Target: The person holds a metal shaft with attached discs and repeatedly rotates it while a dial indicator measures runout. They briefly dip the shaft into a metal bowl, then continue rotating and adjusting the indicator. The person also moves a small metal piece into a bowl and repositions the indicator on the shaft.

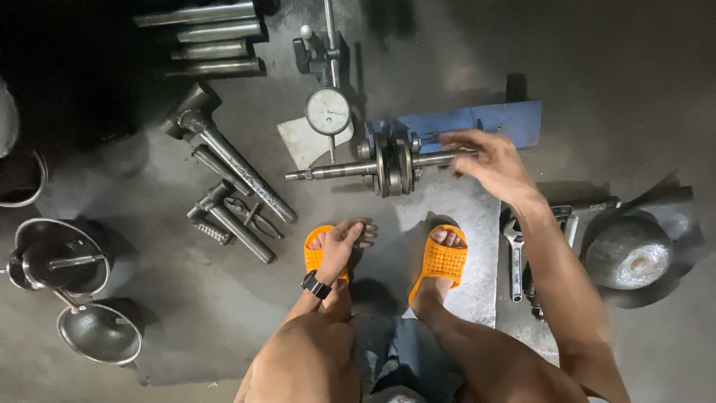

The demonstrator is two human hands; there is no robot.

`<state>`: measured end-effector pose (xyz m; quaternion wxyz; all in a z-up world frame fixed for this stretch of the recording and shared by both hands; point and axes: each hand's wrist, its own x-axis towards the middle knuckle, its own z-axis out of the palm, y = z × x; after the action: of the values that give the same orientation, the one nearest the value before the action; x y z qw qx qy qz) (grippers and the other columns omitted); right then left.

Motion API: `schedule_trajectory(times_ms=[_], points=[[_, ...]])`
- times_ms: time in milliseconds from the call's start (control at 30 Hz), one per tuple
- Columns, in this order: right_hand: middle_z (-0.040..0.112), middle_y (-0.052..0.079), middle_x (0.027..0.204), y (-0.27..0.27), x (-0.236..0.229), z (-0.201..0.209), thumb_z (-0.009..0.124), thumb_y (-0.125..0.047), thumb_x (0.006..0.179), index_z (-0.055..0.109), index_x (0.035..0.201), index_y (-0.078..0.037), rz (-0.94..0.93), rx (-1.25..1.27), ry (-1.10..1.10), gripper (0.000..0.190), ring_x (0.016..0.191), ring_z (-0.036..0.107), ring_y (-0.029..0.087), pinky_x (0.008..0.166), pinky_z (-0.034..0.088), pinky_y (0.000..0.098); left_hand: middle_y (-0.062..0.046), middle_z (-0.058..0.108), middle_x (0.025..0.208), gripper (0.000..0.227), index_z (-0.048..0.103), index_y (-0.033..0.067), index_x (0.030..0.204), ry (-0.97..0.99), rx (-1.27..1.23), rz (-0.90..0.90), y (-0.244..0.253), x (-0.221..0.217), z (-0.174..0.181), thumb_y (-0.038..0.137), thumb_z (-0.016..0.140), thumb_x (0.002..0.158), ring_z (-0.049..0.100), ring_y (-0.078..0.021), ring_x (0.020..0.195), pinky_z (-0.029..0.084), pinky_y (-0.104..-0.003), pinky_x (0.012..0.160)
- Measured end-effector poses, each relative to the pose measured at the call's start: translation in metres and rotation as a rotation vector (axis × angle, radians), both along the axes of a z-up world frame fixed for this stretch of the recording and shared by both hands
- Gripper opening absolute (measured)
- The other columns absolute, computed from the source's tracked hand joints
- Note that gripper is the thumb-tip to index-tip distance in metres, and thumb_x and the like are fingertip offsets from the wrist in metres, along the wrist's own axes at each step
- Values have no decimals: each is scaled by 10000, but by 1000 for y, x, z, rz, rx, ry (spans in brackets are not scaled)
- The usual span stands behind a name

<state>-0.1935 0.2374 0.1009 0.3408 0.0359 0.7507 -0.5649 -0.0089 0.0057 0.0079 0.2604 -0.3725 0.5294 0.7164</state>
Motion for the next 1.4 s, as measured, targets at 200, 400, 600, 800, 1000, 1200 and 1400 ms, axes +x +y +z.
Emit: schedule_trajectory(times_ms=[200,400,600,800,1000,1200,1400], points=[[649,158,656,12,6,-29,625,-249,902,672,772,-21,26,114,-40,266,587,635,218,588,509,299,-239,655,868,295,600,-86,1043,22,-11,-27,-1,-2,2,167,588,891,664,-283,773,560,-373,669],[661,157,795,17,4,-30,759,-91,748,690,892,-45,17,89,79,167,703,611,196,587,493,262,-234,650,900,301,593,-85,1057,24,26,-32,-1,-2,1,172,566,901,654,-288,802,555,-383,690],[545,240,1097,5,2,-12,673,20,732,501,1184,22,14,33,-104,484,995,571,361,820,521,424,-199,659,870,285,608,-62,1040,46,10,-47,-2,0,-1,184,582,897,661,-254,780,560,-350,671],[640,167,656,10,9,-26,652,-98,833,667,737,10,-53,23,-36,145,586,625,202,511,525,302,-223,658,882,297,599,-79,1043,47,9,-43,-2,-2,2,183,558,909,658,-275,789,555,-375,685],[655,179,824,16,5,-31,746,-35,740,668,897,-18,-2,36,102,177,745,636,257,636,528,312,-230,650,865,306,589,-94,1028,38,-2,-47,-3,1,-1,184,570,902,653,-273,778,556,-375,675],[586,205,1041,3,2,-16,664,89,708,512,1181,34,-87,-63,-101,500,925,600,298,704,564,346,-264,650,881,305,592,-95,1047,6,22,2,-3,1,-2,170,571,897,663,-314,785,560,-404,682],[637,139,603,4,7,-21,608,-172,871,664,722,-26,-51,68,-23,216,521,623,185,557,494,289,-254,652,885,297,591,-90,1049,-12,23,20,-2,3,-3,165,568,900,661,-290,788,561,-383,681]])
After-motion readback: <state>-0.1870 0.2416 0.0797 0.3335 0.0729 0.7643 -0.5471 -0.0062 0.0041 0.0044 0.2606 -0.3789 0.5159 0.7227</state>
